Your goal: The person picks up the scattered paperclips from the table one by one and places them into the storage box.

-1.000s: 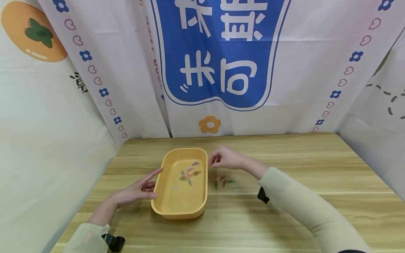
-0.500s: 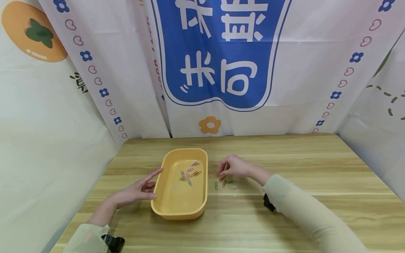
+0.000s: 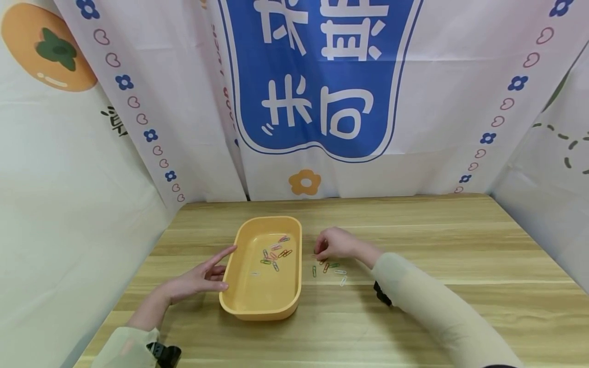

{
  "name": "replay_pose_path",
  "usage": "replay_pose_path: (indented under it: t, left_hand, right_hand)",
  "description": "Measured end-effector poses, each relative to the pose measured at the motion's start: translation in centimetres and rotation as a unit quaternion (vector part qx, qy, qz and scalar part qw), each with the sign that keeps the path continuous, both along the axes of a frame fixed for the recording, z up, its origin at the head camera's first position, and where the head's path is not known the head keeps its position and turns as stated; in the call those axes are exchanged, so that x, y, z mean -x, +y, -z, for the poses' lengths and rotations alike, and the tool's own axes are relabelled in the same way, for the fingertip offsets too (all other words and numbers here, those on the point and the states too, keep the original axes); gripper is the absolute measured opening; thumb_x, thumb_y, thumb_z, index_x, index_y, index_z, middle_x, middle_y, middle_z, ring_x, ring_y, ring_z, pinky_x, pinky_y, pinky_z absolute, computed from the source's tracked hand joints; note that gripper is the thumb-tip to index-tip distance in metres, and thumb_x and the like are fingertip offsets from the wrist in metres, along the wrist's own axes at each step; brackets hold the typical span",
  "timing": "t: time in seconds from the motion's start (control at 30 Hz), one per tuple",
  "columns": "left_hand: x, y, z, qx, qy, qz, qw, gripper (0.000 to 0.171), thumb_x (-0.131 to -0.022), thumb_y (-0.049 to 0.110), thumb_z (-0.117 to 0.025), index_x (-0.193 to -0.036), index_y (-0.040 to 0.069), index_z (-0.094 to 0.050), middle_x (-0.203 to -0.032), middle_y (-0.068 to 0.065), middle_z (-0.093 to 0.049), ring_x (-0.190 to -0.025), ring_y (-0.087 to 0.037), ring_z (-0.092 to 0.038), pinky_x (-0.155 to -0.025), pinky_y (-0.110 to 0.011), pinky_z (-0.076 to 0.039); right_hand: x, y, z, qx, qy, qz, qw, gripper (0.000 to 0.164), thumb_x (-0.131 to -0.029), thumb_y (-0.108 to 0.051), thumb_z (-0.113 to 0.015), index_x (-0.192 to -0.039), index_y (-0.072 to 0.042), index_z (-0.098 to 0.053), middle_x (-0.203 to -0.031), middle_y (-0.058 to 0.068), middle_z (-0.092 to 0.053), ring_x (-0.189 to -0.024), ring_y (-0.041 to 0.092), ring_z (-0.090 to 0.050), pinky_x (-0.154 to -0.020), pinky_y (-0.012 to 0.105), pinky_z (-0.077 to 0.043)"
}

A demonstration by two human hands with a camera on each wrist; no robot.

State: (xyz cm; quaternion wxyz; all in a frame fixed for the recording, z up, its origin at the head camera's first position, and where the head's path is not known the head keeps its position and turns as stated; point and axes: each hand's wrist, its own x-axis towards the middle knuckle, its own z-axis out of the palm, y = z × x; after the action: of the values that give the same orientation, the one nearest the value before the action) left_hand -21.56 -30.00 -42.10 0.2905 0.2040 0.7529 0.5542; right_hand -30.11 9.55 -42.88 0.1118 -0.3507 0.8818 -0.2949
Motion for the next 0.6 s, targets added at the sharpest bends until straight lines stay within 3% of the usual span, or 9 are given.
replay_pose_path:
  t: [0.23, 0.6]
  left_hand:
    - [-0.03, 0.08, -0.12, 0.000, -0.002, -0.002, 1.0000, 0.089, -0.095, 0.009, -0.062, -0.158, 0.021, 0.000, -0.147, -0.038, -0.026, -0.130, -0.042, -0.041, -0.098, -0.039, -0.046]
    - [-0.06, 0.11, -0.15, 0.002, 0.000, 0.002, 1.0000, 0.088, -0.096, 0.010, -0.061, -0.158, 0.021, 0.000, -0.147, -0.038, -0.027, -0.129, -0.042, -0.042, -0.098, -0.038, -0.046]
  right_hand:
    - [0.23, -0.04, 0.18, -0.014, 0.003, 0.015, 1.000, 0.005, -0.082, -0.009, -0.078, -0.080, -0.012, -0.075, -0.081, -0.008, -0.066, -0.074, 0.004, -0.060, -0.074, 0.022, -0.052]
    - [0.30, -0.09, 0.25, -0.011, -0.008, 0.002, 1.000, 0.006, -0.083, -0.006, -0.076, -0.079, -0.008, -0.073, -0.078, -0.007, -0.066, -0.073, 0.005, -0.061, -0.073, 0.022, -0.051]
